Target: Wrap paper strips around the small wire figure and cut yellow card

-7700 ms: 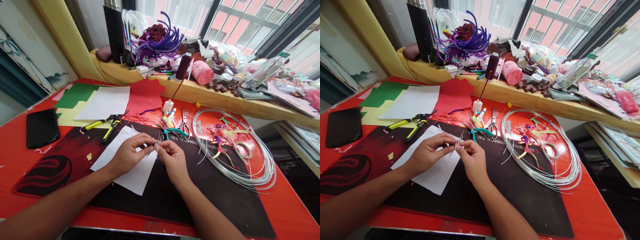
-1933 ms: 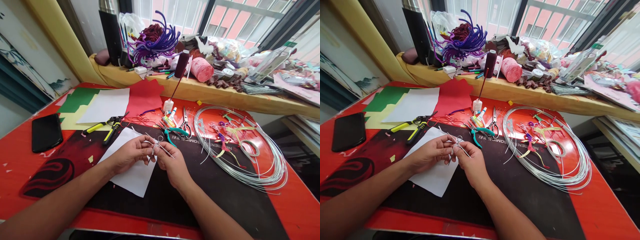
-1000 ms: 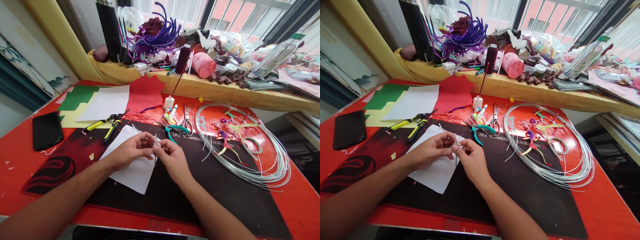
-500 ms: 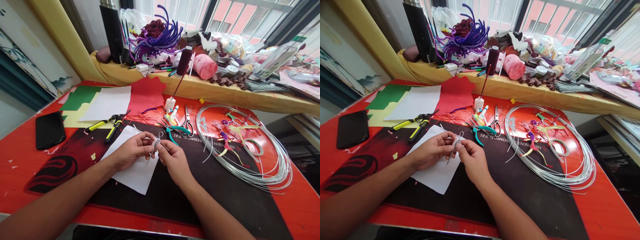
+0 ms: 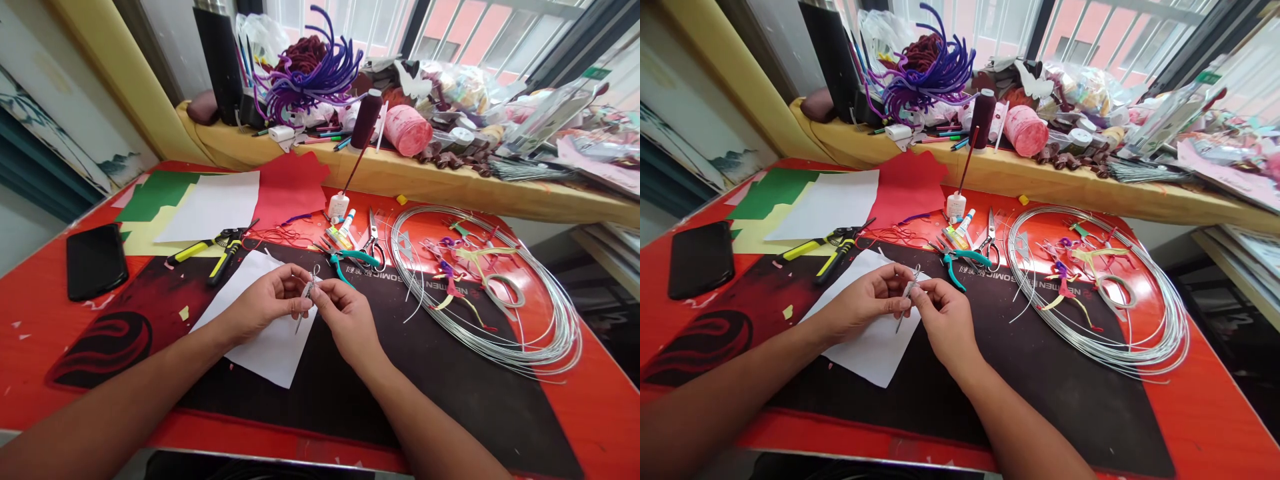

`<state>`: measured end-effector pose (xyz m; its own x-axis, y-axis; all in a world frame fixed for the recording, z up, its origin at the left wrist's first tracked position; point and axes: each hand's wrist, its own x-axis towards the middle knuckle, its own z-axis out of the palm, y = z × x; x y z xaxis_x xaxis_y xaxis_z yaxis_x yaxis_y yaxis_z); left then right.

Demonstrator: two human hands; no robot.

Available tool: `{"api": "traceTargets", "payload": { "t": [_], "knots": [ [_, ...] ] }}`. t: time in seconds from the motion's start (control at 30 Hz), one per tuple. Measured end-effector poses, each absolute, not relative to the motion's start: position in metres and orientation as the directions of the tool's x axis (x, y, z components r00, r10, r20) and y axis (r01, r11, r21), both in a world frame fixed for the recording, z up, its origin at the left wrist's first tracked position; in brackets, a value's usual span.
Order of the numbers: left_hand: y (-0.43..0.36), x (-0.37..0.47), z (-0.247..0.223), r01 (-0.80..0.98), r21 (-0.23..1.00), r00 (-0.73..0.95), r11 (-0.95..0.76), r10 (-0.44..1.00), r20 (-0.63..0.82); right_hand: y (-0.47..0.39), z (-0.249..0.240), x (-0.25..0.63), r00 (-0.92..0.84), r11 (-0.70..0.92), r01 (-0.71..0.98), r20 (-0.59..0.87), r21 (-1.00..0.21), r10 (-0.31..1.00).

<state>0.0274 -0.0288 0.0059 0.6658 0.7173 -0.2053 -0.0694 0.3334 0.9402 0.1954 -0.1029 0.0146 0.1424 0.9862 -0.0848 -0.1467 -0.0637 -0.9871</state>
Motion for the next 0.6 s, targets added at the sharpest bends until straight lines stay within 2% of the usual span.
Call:
{"api": "traceTargets", "payload": {
  "t": [0.6],
  "knots": [
    [-0.0294,0.0298,0.0113,-0.081,0.959,0.625,0.272,0.763,-0.164,-0.1038,0.0102,0.1983,0.195,-0.091,-0.073,-0.104,-0.993,0.975]
  ]
}}
